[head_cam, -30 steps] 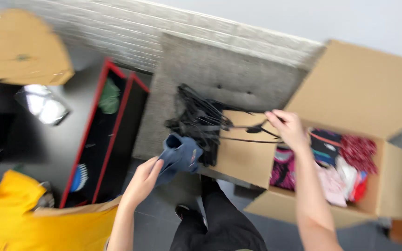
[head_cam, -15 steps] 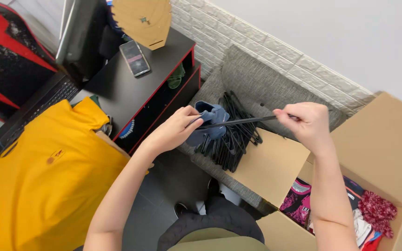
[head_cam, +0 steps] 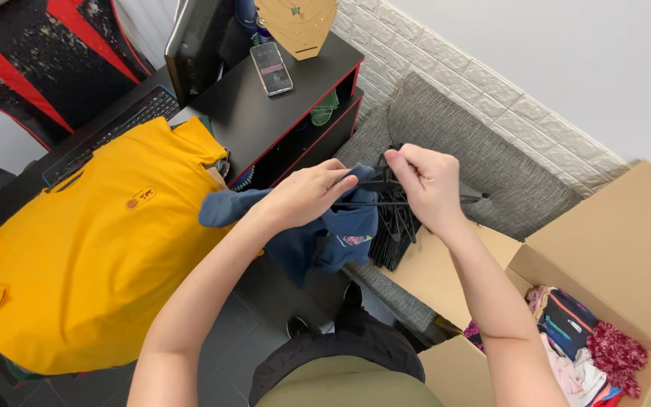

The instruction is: Unpacking clothes from a box, placing them on hangers, and stacking them on a desk

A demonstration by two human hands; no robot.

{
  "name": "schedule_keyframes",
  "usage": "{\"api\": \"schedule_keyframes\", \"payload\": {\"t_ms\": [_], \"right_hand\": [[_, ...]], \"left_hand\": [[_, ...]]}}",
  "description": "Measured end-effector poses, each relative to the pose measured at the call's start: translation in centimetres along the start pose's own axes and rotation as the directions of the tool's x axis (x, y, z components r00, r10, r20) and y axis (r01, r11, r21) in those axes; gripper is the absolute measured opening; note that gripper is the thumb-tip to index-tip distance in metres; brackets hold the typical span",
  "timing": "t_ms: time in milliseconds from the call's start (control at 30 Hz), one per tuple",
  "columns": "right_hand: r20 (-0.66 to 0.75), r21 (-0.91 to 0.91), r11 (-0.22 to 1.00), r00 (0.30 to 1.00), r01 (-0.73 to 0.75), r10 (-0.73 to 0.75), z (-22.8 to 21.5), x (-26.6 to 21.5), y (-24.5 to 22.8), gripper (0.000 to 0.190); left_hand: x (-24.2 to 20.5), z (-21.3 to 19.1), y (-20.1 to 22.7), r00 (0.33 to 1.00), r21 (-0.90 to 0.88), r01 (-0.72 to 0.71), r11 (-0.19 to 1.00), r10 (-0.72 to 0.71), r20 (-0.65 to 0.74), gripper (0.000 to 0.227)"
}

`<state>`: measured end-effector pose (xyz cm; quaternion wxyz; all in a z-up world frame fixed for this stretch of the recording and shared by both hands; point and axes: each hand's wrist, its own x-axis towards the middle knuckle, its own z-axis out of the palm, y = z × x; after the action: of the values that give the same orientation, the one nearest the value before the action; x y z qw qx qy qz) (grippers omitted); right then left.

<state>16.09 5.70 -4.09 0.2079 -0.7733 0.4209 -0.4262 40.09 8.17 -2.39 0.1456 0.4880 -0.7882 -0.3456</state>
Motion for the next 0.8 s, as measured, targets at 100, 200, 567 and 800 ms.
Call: {"api": "schedule_keyframes", "payload": {"t_ms": [100,200,567,800], "right_hand": [[0.005,0.095,0.995,1.0,0.018,-0.019,3.1,-0.5,-1.6,0.046],[-0.023,0.133,0.991,1.0,0.016,-0.014,4.0,-0.8,-3.1,0.046],[-0.545,-0.043,0.946,0.786,0.321,-0.291,12.9,-12.8,-4.3,0.014],[0.188,0.726,0.421,0.745,-0.544,0.64,20.9,-12.9,-0.9,0.052]], "left_hand": [[-0.8,1.0,-1.2,0.997,-0.046,-0.053,0.998,0.05,-0.051,0.051],[-3.0,-0.2,-1.0,0.996,0.013,-0.077,0.997,0.078,-0.051,0.044],[-8.2,-4.6,-0.6,0.944,0.208,-0.079,0.975,0.14,-0.299,0.038],[-11.8,-5.8,0.9,0.958,0.039,-0.131,0.991,0.137,-0.254,0.021]]}}
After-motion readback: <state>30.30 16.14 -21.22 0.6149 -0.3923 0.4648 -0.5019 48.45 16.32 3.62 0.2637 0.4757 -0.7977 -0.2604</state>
